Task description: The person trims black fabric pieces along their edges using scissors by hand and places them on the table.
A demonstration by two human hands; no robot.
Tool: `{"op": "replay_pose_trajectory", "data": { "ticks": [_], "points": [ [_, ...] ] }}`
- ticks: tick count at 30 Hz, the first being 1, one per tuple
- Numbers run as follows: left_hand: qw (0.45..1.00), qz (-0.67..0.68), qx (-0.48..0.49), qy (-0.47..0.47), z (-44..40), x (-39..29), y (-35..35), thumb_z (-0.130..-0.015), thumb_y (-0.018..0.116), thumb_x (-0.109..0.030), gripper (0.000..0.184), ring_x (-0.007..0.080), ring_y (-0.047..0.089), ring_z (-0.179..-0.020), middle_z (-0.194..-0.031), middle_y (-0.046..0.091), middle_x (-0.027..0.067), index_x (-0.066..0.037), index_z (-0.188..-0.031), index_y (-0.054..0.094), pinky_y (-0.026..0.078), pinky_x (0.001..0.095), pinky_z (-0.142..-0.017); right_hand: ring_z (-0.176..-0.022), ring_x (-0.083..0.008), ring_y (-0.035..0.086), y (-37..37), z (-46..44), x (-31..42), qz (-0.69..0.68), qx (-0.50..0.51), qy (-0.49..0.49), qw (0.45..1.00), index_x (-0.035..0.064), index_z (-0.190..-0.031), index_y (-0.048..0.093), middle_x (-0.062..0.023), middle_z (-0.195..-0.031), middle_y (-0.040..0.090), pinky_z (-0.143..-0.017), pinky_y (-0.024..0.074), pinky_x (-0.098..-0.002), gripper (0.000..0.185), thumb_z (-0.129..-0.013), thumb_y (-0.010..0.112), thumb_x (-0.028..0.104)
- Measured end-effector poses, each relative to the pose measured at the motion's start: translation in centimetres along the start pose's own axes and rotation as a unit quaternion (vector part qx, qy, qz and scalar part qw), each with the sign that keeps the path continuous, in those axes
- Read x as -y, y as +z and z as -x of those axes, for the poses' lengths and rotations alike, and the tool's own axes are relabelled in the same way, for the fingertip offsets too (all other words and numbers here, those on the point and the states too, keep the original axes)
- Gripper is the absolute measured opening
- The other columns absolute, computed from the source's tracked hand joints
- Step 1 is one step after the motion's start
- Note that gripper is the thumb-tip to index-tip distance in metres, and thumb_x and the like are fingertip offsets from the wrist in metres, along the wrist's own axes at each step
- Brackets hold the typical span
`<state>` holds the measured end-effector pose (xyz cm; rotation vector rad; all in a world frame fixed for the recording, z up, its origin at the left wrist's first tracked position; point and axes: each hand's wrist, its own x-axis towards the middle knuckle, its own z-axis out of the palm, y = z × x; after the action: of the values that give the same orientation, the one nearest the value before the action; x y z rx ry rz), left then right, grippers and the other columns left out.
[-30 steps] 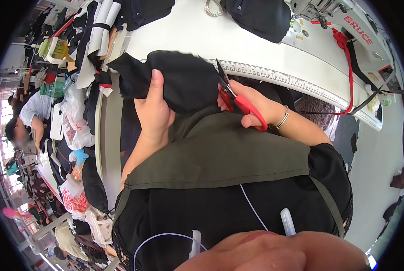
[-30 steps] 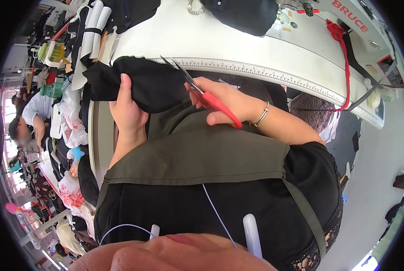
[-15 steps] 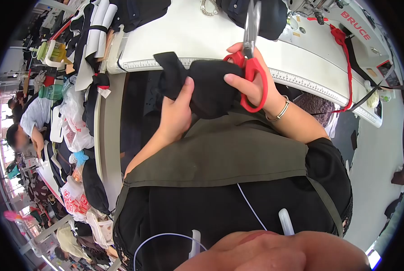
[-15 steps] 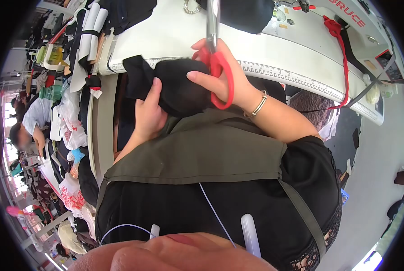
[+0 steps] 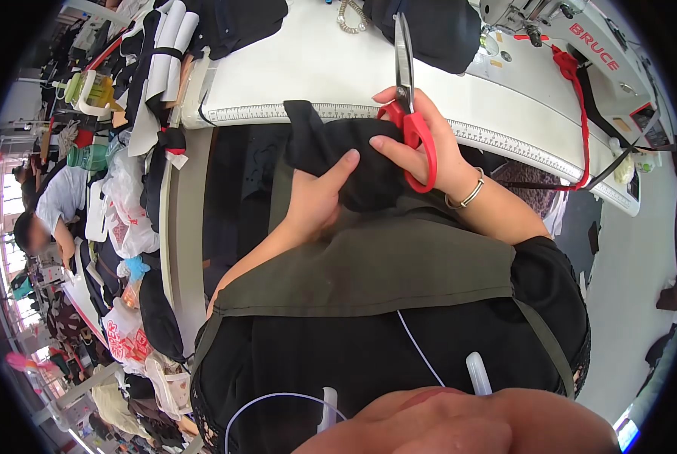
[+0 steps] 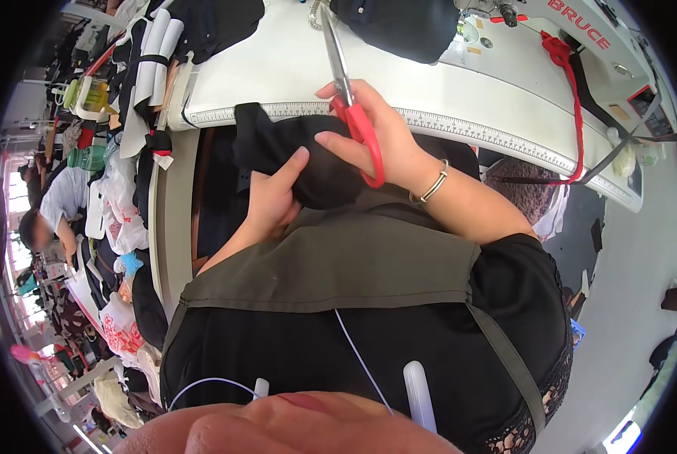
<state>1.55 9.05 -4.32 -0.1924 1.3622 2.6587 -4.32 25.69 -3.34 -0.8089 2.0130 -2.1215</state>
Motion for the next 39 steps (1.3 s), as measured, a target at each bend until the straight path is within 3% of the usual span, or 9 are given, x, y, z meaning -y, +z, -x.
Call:
{"op": "replay_pose_trajectory", "data": {
  "ticks": [4, 6, 10, 11, 12, 14, 15, 23, 39],
  "points": [
    [0.987, -0.12, -0.017, 0.107, -0.3, -0.7, -0.5, -0.086, 0.056, 0.001, 0.029, 0.0156, 0.057, -0.1, -0.108, 0.06, 0.0087, 0.004, -0.115, 0.052, 0.045, 0.0282, -0.088, -0.075, -0.0059, 0.051, -0.5, -0.3, 0.2, 0.04, -0.005, 0.017, 0.999, 0.0058, -0.117, 0.047, -0.0005, -0.087, 0.053, -0.068, 0.0437, -0.02, 0.046, -0.076, 0.068, 0.0],
    [0.987, -0.116, -0.024, 0.109, -0.5, -1.3, -0.6, -0.086, 0.056, 0.001, 0.029, 0.0157, 0.057, -0.099, -0.108, 0.06, 0.0088, 0.004, -0.115, 0.052, 0.046, 0.0283, -0.088, -0.069, -0.0068, 0.052, -0.5, -0.6, 0.2, -0.077, -0.01, 0.078, 0.994, 0.0056, -0.12, 0.043, -0.0027, -0.083, 0.053, -0.061, 0.0441, -0.0207, 0.051, -0.076, 0.068, -0.002],
    [0.985, -0.073, -0.05, 0.15, -0.6, -2.9, -0.5, -0.086, 0.056, 0.002, 0.029, 0.0171, 0.058, -0.098, -0.108, 0.059, 0.0098, 0.004, -0.114, 0.052, 0.046, 0.0293, -0.088, -0.062, -0.009, 0.05, -1.7, -0.4, -0.1, -0.082, 0.026, 0.049, 0.995, 0.0047, -0.123, 0.038, -0.0038, -0.074, 0.051, -0.055, 0.0412, -0.0207, 0.05, -0.081, 0.064, 0.004],
    [0.981, -0.064, -0.06, 0.172, -0.7, -3.2, -0.5, -0.085, 0.056, 0.003, 0.03, 0.0188, 0.058, -0.099, -0.108, 0.059, 0.0114, 0.005, -0.115, 0.05, 0.047, 0.031, -0.088, -0.066, -0.0099, 0.048, -2.0, 0.0, -0.6, -0.11, 0.063, 0.057, 0.99, 0.0041, -0.124, 0.037, -0.0038, -0.078, 0.049, -0.058, 0.0399, -0.0214, 0.059, -0.081, 0.068, 0.029],
    [0.982, -0.049, -0.064, 0.172, -0.6, -3.9, -0.3, -0.085, 0.056, 0.004, 0.031, 0.0204, 0.058, -0.1, -0.108, 0.059, 0.0126, 0.005, -0.116, 0.049, 0.047, 0.0327, -0.089, -0.066, -0.0099, 0.048, -1.9, 0.3, -1.2, -0.111, 0.064, 0.058, 0.99, 0.0041, -0.124, 0.037, -0.0038, -0.078, 0.049, -0.058, 0.0399, -0.0214, 0.059, -0.081, 0.068, 0.029],
    [0.979, -0.037, -0.055, 0.192, -0.5, -5.0, -0.3, -0.085, 0.055, 0.004, 0.031, 0.0215, 0.058, -0.1, -0.109, 0.059, 0.0137, 0.005, -0.116, 0.049, 0.048, 0.0343, -0.089, -0.073, -0.0106, 0.047, -1.6, 0.9, -1.9, -0.133, 0.128, 0.044, 0.982, 0.0038, -0.125, 0.036, -0.0038, -0.085, 0.048, -0.063, 0.0393, -0.0229, 0.082, -0.071, 0.069, 0.056],
    [0.977, -0.031, -0.067, 0.199, -0.6, -5.2, -0.5, -0.085, 0.055, 0.004, 0.031, 0.0218, 0.059, -0.099, -0.109, 0.059, 0.0139, 0.005, -0.116, 0.049, 0.048, 0.0346, -0.088, -0.079, -0.0105, 0.046, -1.7, 1.0, -1.1, -0.114, 0.156, 0.117, 0.974, 0.0035, -0.126, 0.036, -0.004, -0.091, 0.047, -0.068, 0.0389, -0.0235, 0.101, -0.06, 0.065, 0.074],
    [0.985, -0.038, -0.045, 0.164, -0.5, -5.2, -0.4, -0.085, 0.057, 0.003, 0.03, 0.0204, 0.059, -0.099, -0.108, 0.06, 0.0121, 0.003, -0.114, 0.051, 0.049, 0.0338, -0.088, -0.082, -0.0116, 0.049, -1.2, 1.5, -1.0, -0.123, 0.26, 0.136, 0.948, 0.0025, -0.124, 0.04, -0.0041, -0.092, 0.049, -0.073, 0.0417, -0.0255, 0.112, -0.045, 0.068, 0.077],
    [0.964, -0.119, -0.071, 0.226, -0.2, -4.9, -0.6, -0.085, 0.057, 0.002, 0.027, 0.0164, 0.059, -0.094, -0.104, 0.061, 0.0099, 0.003, -0.112, 0.054, 0.047, 0.0287, -0.086, -0.075, -0.0099, 0.048, -1.9, 1.5, -1.0, 0.033, 0.256, 0.082, 0.963, 0.0013, -0.119, 0.047, -0.0017, -0.084, 0.048, -0.065, 0.0435, -0.0228, 0.105, -0.048, 0.069, 0.075]
  ]
}}
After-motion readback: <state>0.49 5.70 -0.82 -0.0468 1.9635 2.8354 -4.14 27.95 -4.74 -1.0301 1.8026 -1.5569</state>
